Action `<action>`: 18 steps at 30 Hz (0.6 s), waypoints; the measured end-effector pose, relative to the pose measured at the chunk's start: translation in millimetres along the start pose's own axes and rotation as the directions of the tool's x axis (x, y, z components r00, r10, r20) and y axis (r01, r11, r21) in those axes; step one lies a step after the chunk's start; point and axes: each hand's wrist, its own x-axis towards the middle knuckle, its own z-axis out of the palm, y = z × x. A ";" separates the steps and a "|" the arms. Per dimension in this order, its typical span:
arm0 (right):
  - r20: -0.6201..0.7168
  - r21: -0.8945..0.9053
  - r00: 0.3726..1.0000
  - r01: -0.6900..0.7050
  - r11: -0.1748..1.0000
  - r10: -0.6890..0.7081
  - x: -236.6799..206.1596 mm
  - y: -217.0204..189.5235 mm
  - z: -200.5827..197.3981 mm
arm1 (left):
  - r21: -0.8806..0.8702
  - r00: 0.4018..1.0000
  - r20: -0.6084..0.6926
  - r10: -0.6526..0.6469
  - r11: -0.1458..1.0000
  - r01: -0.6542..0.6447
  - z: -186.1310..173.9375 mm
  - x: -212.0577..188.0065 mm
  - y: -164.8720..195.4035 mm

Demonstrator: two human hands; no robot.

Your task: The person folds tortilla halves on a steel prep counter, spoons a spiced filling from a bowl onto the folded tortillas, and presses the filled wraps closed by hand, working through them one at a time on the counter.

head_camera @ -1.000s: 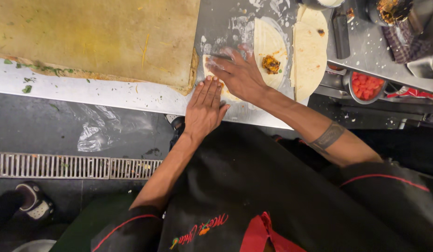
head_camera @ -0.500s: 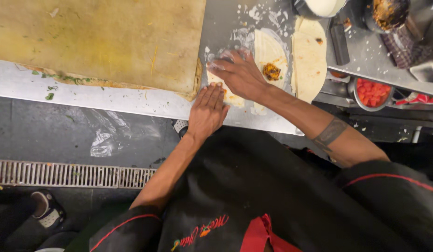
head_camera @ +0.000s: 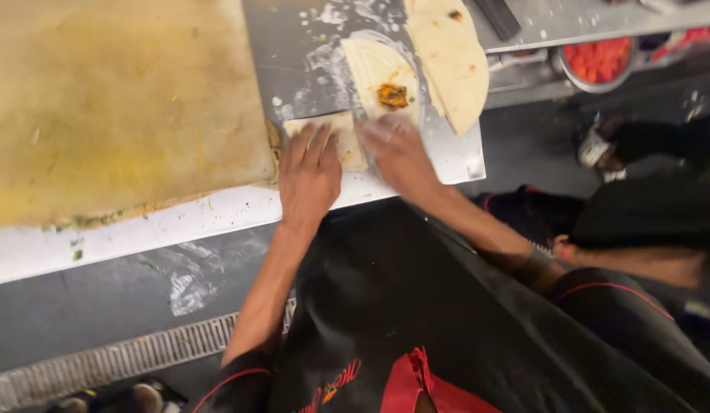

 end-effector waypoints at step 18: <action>-0.106 -0.208 0.985 -0.159 0.965 0.140 -24.4 -12.7 41.8 | 0.054 0.860 0.391 0.328 0.924 -0.378 17.2 61.2 -29.3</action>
